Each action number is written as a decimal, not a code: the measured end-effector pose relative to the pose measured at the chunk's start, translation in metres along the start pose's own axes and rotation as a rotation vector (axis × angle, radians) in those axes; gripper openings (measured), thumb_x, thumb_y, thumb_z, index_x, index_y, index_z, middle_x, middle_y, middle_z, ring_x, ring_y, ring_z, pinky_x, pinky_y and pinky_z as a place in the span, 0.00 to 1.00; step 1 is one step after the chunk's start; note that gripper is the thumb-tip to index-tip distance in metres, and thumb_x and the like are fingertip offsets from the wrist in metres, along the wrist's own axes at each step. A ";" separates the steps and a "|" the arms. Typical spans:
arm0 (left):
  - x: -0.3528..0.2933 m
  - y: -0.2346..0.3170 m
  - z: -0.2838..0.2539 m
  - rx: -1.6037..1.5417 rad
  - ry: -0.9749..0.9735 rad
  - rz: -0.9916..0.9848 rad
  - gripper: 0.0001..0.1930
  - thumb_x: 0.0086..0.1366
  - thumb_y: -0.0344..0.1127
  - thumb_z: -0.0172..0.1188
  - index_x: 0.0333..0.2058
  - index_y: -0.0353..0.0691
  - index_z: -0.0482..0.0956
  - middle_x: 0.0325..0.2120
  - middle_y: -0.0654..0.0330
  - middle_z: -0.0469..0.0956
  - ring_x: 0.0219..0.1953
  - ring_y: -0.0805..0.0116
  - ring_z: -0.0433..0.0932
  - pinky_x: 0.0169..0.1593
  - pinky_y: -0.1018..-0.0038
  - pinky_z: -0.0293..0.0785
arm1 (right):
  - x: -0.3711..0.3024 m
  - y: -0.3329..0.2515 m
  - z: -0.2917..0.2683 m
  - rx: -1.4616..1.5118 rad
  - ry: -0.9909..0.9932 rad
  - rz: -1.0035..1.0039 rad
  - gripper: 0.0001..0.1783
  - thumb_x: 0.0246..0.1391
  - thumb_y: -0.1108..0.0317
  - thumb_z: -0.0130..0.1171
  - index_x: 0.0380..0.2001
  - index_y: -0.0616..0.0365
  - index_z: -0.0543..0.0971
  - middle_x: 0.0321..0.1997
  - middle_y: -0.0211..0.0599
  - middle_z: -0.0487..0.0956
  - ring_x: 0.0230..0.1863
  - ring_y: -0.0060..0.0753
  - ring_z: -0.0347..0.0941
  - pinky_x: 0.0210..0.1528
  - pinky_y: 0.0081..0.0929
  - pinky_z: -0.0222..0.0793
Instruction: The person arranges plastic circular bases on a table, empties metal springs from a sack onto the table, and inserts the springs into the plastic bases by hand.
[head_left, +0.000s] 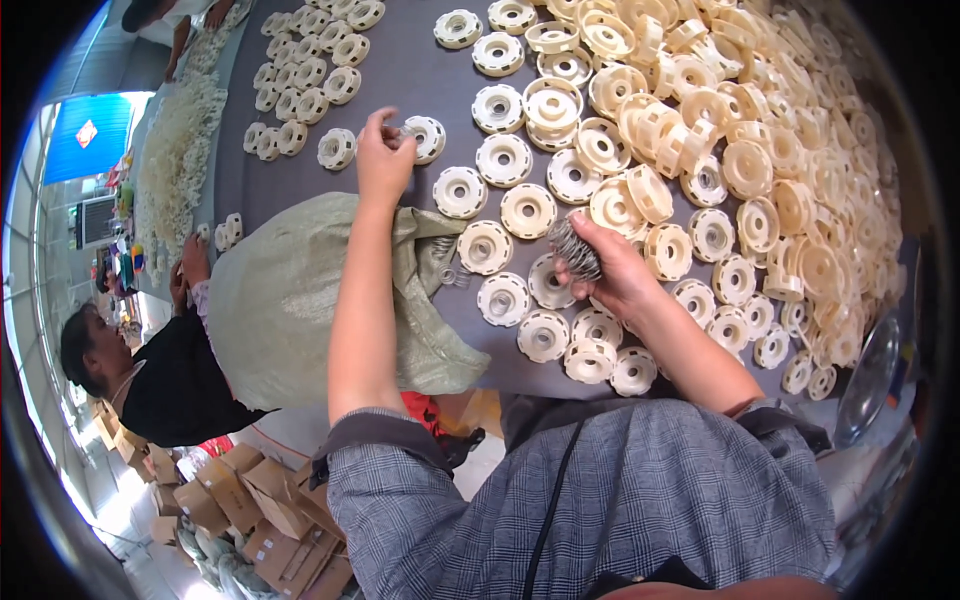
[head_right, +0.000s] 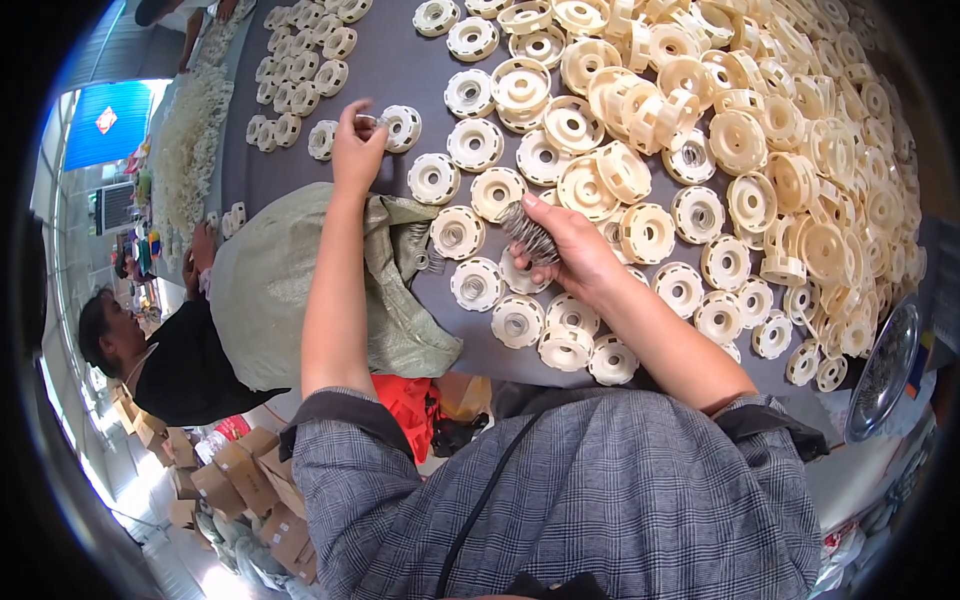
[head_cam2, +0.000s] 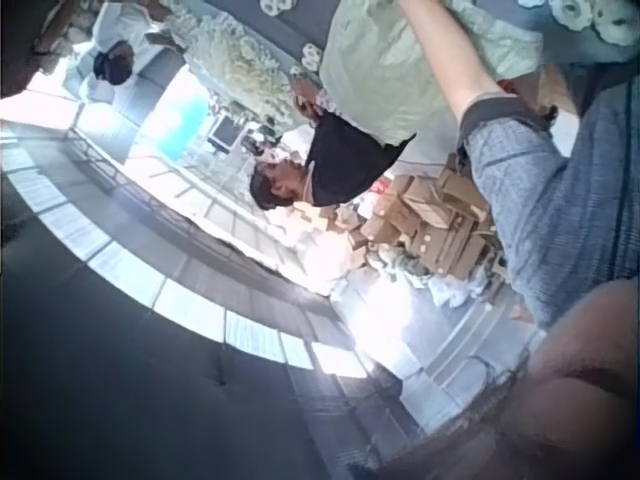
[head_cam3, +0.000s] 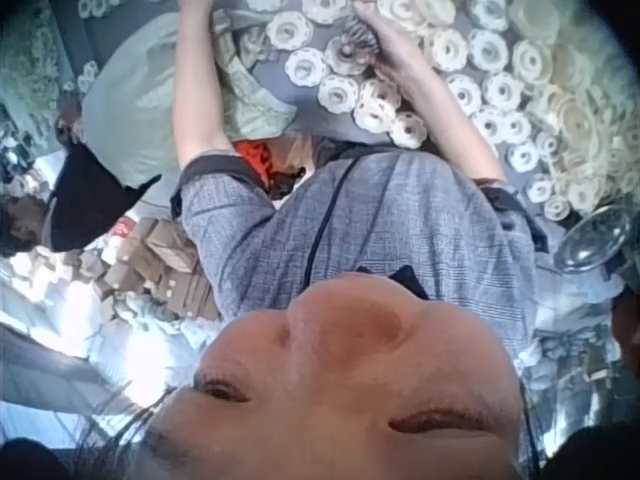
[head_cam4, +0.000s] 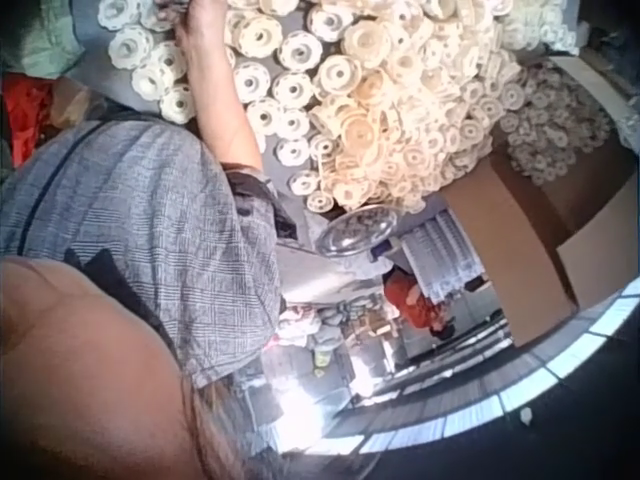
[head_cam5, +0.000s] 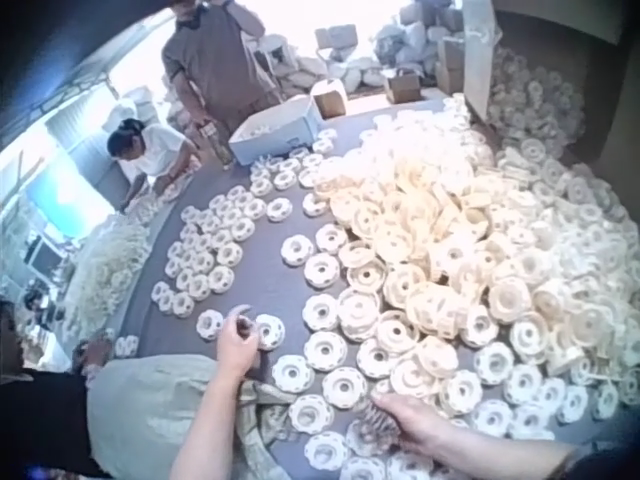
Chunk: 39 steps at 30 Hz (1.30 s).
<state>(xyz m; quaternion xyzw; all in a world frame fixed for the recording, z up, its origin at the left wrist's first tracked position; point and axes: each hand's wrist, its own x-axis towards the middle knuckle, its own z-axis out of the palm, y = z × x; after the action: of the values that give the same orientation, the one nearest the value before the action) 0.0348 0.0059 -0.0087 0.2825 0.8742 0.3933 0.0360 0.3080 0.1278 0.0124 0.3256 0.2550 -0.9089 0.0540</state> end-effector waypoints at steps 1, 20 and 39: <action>-0.001 -0.004 -0.001 0.002 -0.002 -0.001 0.14 0.46 0.26 0.55 0.36 0.37 0.75 0.28 0.58 0.70 0.28 0.70 0.71 0.35 0.77 0.70 | -0.001 0.000 0.000 -0.003 -0.005 -0.012 0.20 0.56 0.52 0.46 0.31 0.62 0.71 0.20 0.36 0.75 0.18 0.24 0.72 0.11 0.14 0.64; -0.098 0.078 -0.044 0.011 -0.423 0.098 0.07 0.46 0.34 0.64 0.22 0.38 0.75 0.20 0.62 0.73 0.24 0.71 0.72 0.30 0.77 0.67 | -0.007 0.003 -0.005 0.054 -0.025 -0.029 0.20 0.56 0.53 0.48 0.34 0.62 0.70 0.27 0.42 0.76 0.23 0.27 0.75 0.14 0.15 0.70; -0.117 0.050 -0.022 -0.643 -0.088 -0.249 0.15 0.52 0.22 0.56 0.40 0.32 0.71 0.31 0.65 0.68 0.30 0.83 0.67 0.35 0.86 0.68 | -0.016 0.024 -0.005 0.159 -0.198 0.046 0.18 0.56 0.54 0.47 0.40 0.56 0.71 0.29 0.38 0.77 0.24 0.24 0.75 0.18 0.16 0.71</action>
<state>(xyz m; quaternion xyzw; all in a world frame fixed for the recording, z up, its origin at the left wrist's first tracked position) 0.1499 -0.0439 0.0233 0.1647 0.7309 0.6287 0.2084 0.3295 0.1081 0.0085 0.2434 0.1678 -0.9525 0.0736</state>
